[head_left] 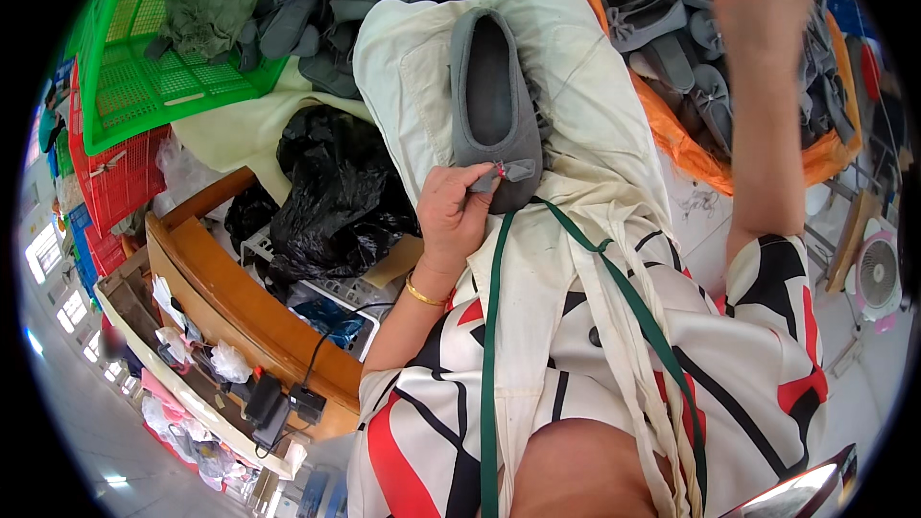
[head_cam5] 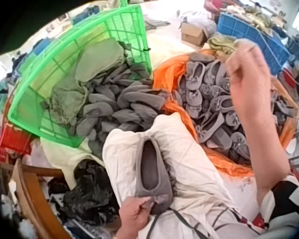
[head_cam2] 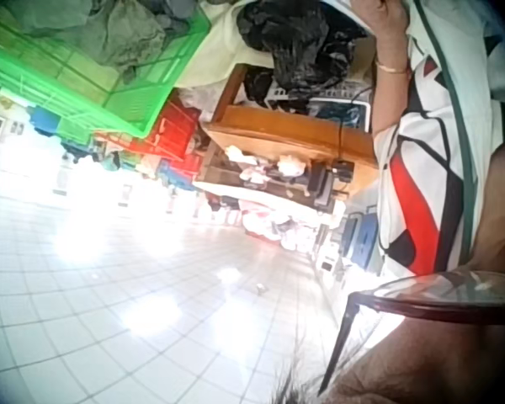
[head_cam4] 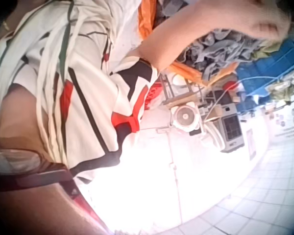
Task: The person is sewing grey slippers using a needle and thread. They pick up a slipper from a pile, stitch the upper part, and then place it into a white sack. The process is repeated for multiple slippers in a workshop setting.
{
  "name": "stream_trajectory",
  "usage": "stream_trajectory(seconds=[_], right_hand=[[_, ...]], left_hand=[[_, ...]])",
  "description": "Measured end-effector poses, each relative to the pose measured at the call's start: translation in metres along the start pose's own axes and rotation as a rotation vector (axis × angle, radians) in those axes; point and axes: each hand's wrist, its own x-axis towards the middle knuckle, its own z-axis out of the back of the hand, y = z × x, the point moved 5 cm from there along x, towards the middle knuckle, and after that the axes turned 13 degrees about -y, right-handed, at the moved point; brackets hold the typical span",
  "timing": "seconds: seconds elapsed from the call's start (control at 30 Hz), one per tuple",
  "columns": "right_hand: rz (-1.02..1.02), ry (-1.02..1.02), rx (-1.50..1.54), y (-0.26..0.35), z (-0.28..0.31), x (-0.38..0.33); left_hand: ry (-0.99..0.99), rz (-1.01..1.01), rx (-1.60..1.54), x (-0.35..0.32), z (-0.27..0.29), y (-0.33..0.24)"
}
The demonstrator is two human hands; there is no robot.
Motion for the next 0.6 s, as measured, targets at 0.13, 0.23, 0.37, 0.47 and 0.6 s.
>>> stream_trajectory(seconds=[0.13, 0.23, 0.37, 0.47, 0.6], right_hand=[[-0.132, 0.723, -0.242, -0.029, -0.063, -0.128], [0.114, 1.044, -0.302, -0.026, -0.083, -0.183], [0.365, 1.055, -0.287, -0.02, -0.097, -0.191], [0.505, 1.051, -0.357, -0.017, -0.103, -0.188], [0.47, 0.949, -0.401, -0.025, -0.109, -0.192]], left_hand=[[0.017, 0.115, -0.063, -0.002, -0.001, 0.006], [0.038, 0.244, -0.122, -0.001, 0.0, 0.008], [0.044, 0.29, -0.143, -0.002, 0.001, 0.012], [0.058, 0.325, -0.127, -0.003, 0.001, 0.014], [0.073, 0.349, -0.121, -0.003, -0.001, 0.018]])
